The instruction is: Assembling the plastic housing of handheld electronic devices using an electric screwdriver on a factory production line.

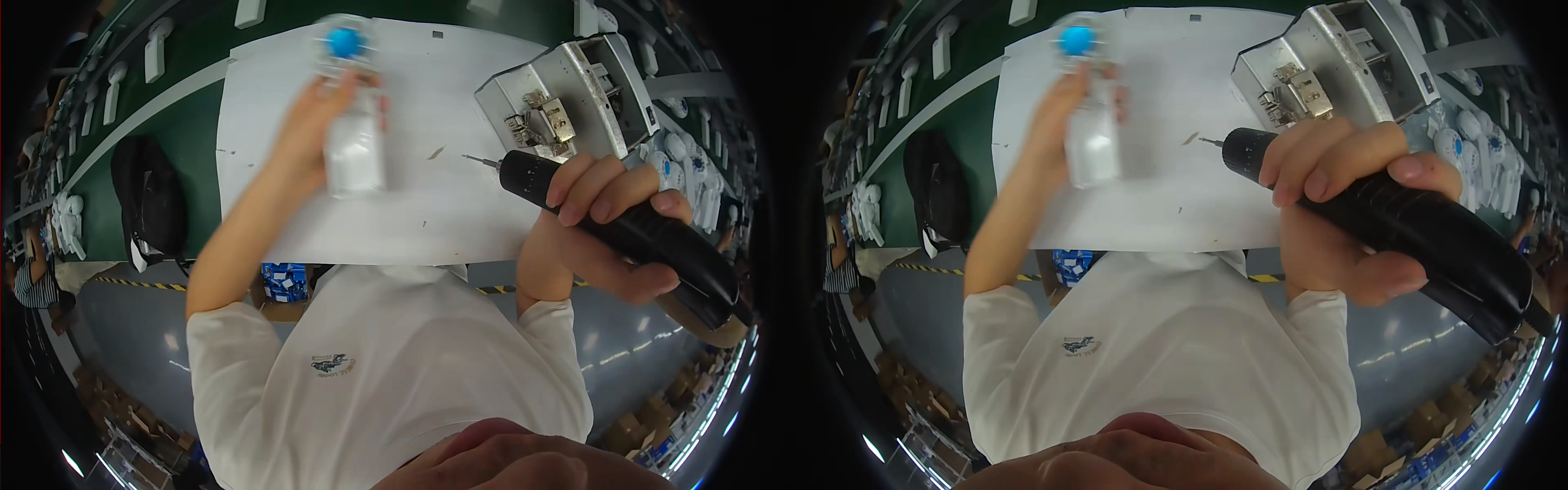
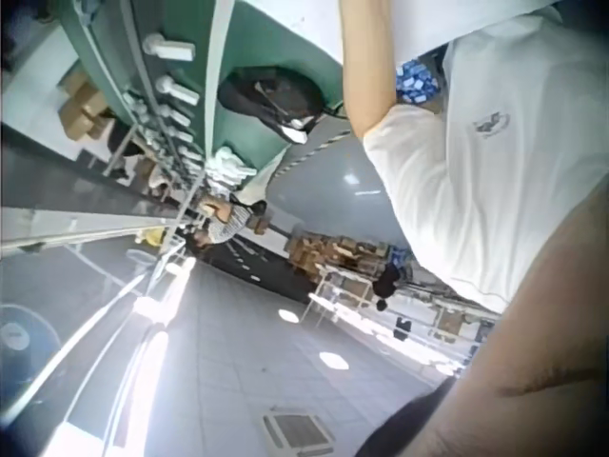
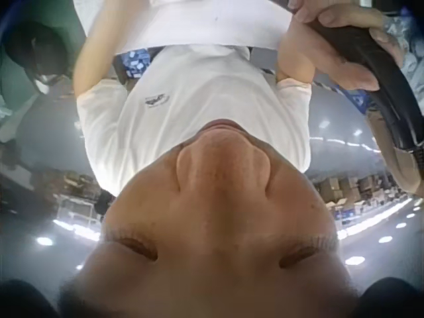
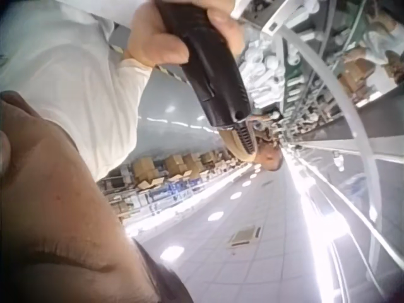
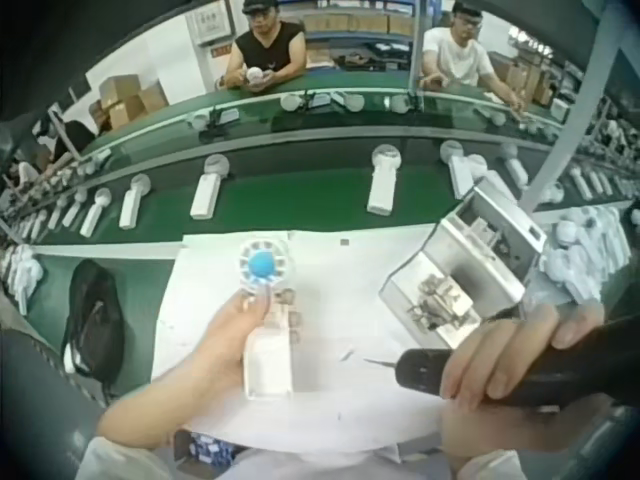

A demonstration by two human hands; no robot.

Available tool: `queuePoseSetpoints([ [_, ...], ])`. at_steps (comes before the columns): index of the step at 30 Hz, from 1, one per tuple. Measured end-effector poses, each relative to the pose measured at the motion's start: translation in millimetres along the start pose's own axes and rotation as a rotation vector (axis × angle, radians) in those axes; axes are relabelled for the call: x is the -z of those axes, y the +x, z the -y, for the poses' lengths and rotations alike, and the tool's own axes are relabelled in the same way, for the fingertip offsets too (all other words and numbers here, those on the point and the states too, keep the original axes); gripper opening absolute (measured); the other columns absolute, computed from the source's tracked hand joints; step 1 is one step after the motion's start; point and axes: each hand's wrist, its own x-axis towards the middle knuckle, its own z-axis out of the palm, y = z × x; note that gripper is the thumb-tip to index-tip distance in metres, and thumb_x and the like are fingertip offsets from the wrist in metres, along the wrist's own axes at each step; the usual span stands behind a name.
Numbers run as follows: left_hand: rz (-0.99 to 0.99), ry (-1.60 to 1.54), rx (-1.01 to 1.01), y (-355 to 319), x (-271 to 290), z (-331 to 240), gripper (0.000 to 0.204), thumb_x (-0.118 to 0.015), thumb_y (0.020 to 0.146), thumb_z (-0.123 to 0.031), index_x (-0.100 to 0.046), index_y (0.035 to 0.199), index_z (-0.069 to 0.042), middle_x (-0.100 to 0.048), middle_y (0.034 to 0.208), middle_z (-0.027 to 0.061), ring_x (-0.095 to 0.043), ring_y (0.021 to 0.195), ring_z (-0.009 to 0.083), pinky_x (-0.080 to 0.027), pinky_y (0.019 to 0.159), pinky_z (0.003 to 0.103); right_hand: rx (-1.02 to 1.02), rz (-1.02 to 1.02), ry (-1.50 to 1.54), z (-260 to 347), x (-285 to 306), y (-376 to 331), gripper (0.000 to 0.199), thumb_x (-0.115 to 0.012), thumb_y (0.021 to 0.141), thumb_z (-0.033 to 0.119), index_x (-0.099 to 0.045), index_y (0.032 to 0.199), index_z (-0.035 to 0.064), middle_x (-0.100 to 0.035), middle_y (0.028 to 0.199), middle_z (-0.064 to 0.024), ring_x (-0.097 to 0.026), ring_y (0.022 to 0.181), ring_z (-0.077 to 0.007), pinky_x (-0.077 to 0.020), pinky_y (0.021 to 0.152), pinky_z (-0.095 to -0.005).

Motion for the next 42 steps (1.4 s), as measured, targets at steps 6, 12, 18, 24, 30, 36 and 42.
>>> queuePoseSetpoints([
  [6, 0.293, -0.162, 0.139, 32, -41, 71, 0.044, -0.046, 0.099, -0.042, -0.040, 0.129, -0.010, -0.061, 0.107, 0.0084, -0.061, 0.088, 0.0143, -0.054, 0.075, 0.029, -0.042, 0.046, -0.068, -19, 0, -1, 0.060, -0.043, 0.090, 0.062, -0.047, 0.122, 0.0115, -0.051, 0.077, -0.0068, -0.050, 0.052, -0.0164, -0.0437, 0.045, -0.0305],
  [12, 0.324, -0.177, 0.196, 33, -40, 66, 0.045, -0.038, 0.101, -0.046, -0.041, 0.128, -0.011, -0.061, 0.106, 0.0079, -0.060, 0.089, 0.0137, -0.052, 0.077, 0.028, -0.093, 0.080, -0.145, -45, 2, -8, 0.060, -0.043, 0.090, 0.064, -0.046, 0.123, 0.0134, -0.051, 0.078, -0.0061, -0.050, 0.052, -0.0158, -0.0443, 0.045, -0.0304],
  [18, 0.353, -0.181, 0.204, 35, -36, 66, 0.050, -0.034, 0.100, -0.051, -0.042, 0.128, -0.010, -0.062, 0.106, 0.0078, -0.060, 0.089, 0.0140, -0.052, 0.076, 0.029, -0.097, 0.091, -0.190, -37, -1, -10, 0.061, -0.044, 0.089, 0.064, -0.046, 0.124, 0.0142, -0.051, 0.079, -0.0056, -0.050, 0.052, -0.0152, -0.0437, 0.045, -0.0300],
  [24, 0.392, -0.202, 0.216, 36, -35, 63, 0.055, -0.030, 0.100, -0.054, -0.043, 0.127, -0.008, -0.062, 0.107, 0.0083, -0.061, 0.088, 0.0144, -0.052, 0.074, 0.029, -0.097, 0.086, -0.175, -31, 1, -9, 0.062, -0.046, 0.088, 0.064, -0.046, 0.124, 0.0136, -0.051, 0.079, -0.0055, -0.051, 0.052, -0.0151, -0.0433, 0.045, -0.0302],
  [30, 0.382, -0.208, 0.225, 36, -36, 64, 0.067, -0.030, 0.096, -0.062, -0.051, 0.125, -0.005, -0.062, 0.113, 0.0091, -0.061, 0.091, 0.0143, -0.052, 0.078, 0.030, -0.080, 0.044, -0.107, -26, -1, -7, 0.061, -0.048, 0.088, 0.063, -0.046, 0.122, 0.0126, -0.052, 0.079, -0.0059, -0.051, 0.053, -0.0153, -0.0443, 0.046, -0.0308],
  [36, -0.106, 0.299, 0.046, 61, -21, -12, 0.039, -0.046, 0.095, -0.030, -0.048, 0.124, -0.004, -0.066, 0.089, 0.0107, -0.061, 0.078, 0.0158, -0.050, 0.066, 0.030, -0.006, -0.008, -0.115, -20, -1, -4, 0.058, -0.050, 0.088, 0.062, -0.045, 0.118, 0.0122, -0.052, 0.077, -0.0063, -0.052, 0.053, -0.0156, -0.0450, 0.046, -0.0307],
  [42, -0.716, 1.831, -0.814, 230, 139, -103, 0.062, -0.055, 0.090, -0.033, -0.033, 0.141, -0.007, -0.051, 0.119, 0.0288, -0.059, 0.089, 0.0425, -0.049, 0.077, 0.049, -0.031, -0.066, -0.053, -7, -8, -4, 0.050, -0.055, 0.088, 0.055, -0.042, 0.113, 0.0128, -0.053, 0.073, -0.0062, -0.052, 0.051, -0.0162, -0.0452, 0.046, -0.0301],
])
